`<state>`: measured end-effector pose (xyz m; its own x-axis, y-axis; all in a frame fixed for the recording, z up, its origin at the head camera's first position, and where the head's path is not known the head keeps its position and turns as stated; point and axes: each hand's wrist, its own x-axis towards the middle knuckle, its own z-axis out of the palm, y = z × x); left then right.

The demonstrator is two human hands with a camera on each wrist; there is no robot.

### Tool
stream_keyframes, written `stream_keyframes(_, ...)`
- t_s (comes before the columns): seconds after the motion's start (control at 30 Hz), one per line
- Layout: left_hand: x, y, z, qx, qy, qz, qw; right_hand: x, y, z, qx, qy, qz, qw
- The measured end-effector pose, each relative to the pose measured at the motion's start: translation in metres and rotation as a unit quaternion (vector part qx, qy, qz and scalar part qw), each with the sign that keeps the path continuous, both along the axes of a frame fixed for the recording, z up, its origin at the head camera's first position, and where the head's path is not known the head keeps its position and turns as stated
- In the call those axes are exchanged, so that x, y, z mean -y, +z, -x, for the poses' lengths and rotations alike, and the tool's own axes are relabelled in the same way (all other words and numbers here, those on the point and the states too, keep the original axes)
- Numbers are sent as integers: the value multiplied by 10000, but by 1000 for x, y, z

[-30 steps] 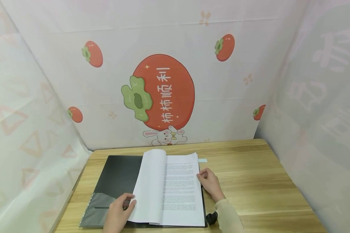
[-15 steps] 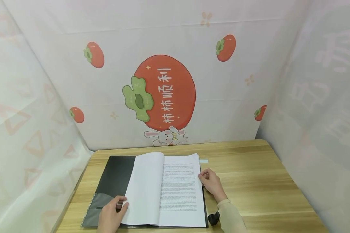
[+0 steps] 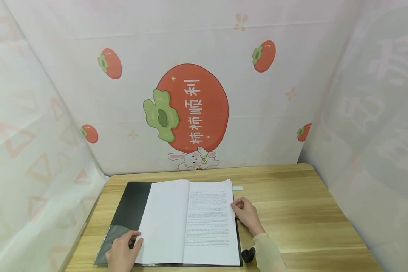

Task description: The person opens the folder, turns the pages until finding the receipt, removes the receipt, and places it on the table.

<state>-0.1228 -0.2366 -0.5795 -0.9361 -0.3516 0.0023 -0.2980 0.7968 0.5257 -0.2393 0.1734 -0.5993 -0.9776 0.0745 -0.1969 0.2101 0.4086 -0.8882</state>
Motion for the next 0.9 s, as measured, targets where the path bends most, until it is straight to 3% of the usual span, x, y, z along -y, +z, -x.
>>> stream_keyframes(0.37,5,-4,-1,163,343,-242,9990,-1,0,0,80,-32,-6,10000)
stream_keyframes(0.6,12,-10,-5,104,145,-416,9990,-2,-2,-1,-15,31,-133,9999)
stream_keyframes(0.9,8,-13,-2,406,207,-355,9983,-3,-6,1,-32,18,-162,9999)
